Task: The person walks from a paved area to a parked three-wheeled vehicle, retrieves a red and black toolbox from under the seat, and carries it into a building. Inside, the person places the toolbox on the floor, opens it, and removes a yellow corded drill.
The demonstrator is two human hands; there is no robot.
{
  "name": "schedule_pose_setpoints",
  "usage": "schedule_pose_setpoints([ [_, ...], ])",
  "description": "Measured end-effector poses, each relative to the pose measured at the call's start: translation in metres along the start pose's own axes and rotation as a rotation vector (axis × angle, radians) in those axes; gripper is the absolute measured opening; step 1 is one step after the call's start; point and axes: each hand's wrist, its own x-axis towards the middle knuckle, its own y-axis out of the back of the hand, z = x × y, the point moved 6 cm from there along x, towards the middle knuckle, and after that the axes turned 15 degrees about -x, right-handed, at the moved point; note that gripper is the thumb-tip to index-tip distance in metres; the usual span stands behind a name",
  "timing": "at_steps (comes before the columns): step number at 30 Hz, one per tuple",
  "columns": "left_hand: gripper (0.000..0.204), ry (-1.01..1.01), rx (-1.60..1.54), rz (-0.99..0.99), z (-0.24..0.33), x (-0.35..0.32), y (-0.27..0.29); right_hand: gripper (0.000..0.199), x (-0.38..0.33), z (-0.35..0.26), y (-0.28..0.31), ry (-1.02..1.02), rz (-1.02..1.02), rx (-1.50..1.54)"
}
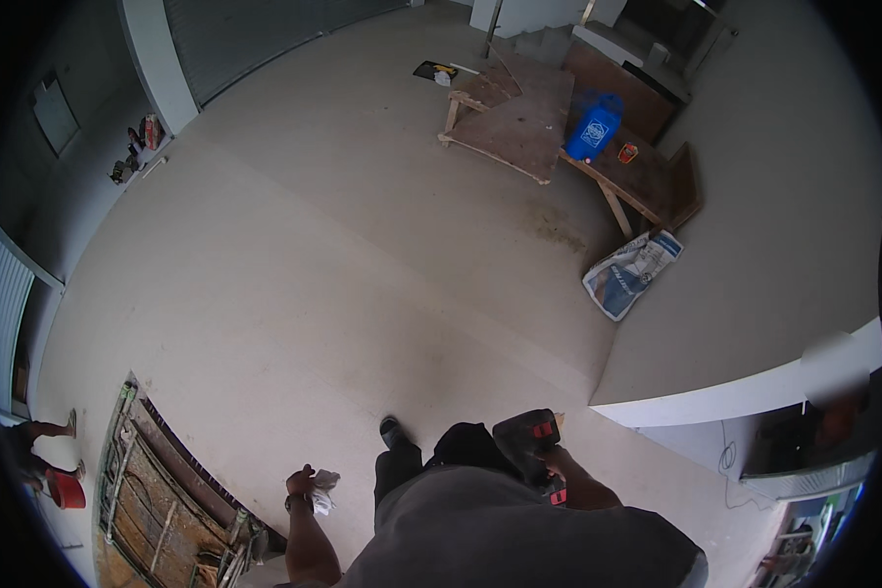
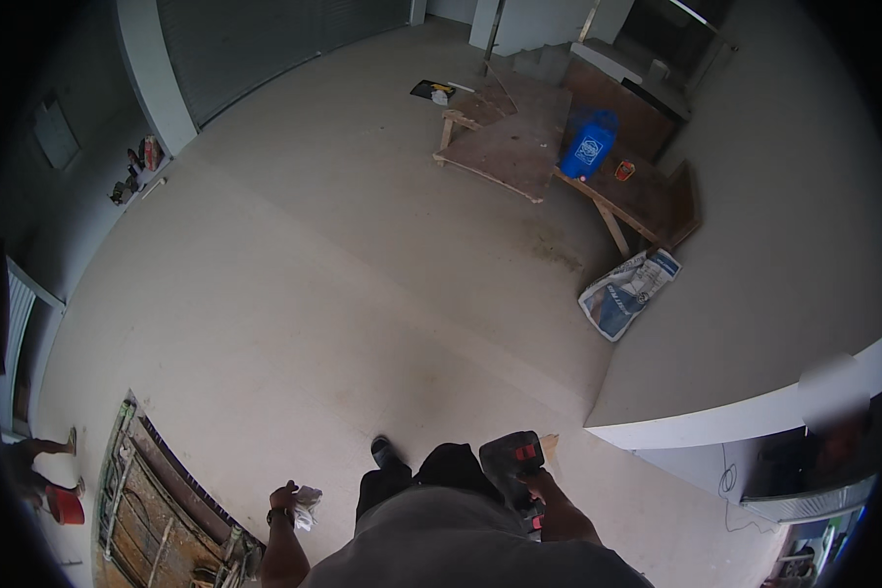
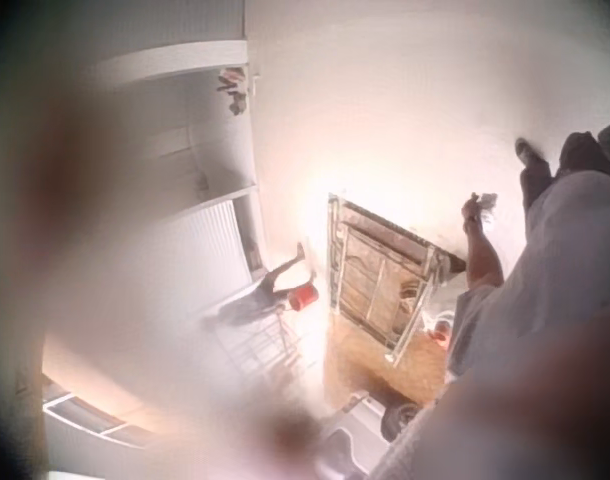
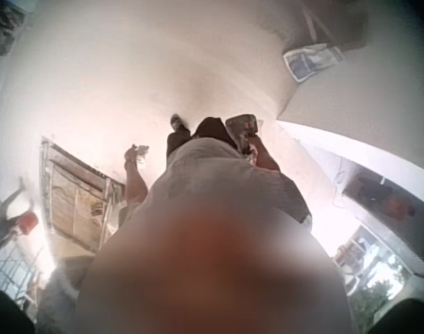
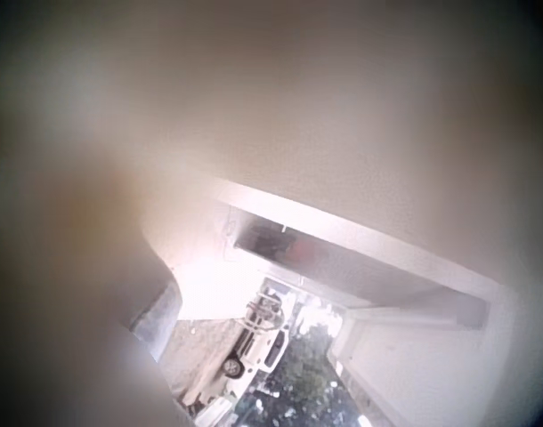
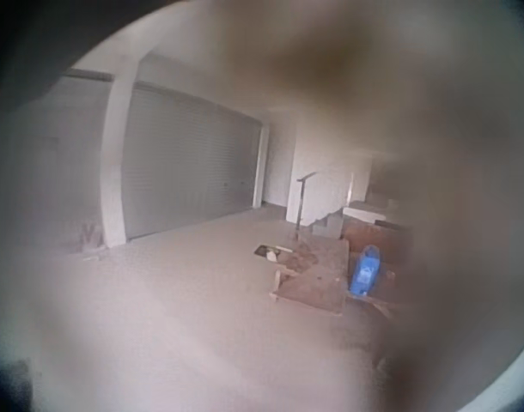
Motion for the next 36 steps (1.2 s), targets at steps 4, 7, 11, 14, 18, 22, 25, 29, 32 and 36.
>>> schedule_pose_setpoints([
  [4,0.047,0.054,-0.540,0.153,0.111,0.098,0.074,0.027,-0.009,-0.090,0.016,0.044,-0.008,0.227],
  [7,0.053,0.040,-0.371,0.129,0.177,0.157,0.099,0.028,0.007,-0.153,0.032,-0.004,-0.031,0.207],
  [11,0.060,0.144,-0.174,0.017,0.198,0.206,0.089,0.035,0.061,-0.259,0.062,0.168,-0.030,-0.069],
  [14,0.064,0.406,-0.066,-0.054,0.185,0.213,0.069,0.041,0.107,-0.355,0.081,0.182,0.003,-0.194],
  [18,0.071,0.591,-0.227,0.002,0.177,0.211,0.062,0.049,0.147,-0.482,0.110,0.232,0.075,-0.363],
  [22,0.067,0.725,-0.518,0.109,0.163,0.228,0.078,0.057,0.184,-0.599,0.121,0.284,0.163,-0.526],
  [25,0.045,0.911,-0.772,0.224,0.150,0.259,0.097,0.064,0.213,-0.684,0.118,0.311,0.251,-0.632],
  [29,0.043,1.114,-0.840,0.166,0.150,0.326,0.155,0.073,0.233,-0.809,0.118,0.343,0.343,-0.729],
  [32,0.045,1.037,-0.893,0.072,0.170,0.410,0.232,0.069,0.245,-0.942,0.137,0.447,0.242,-0.693],
  [36,0.054,0.566,-0.419,0.055,0.218,0.565,0.397,0.040,0.247,-1.126,0.142,0.340,-0.024,-0.399],
])
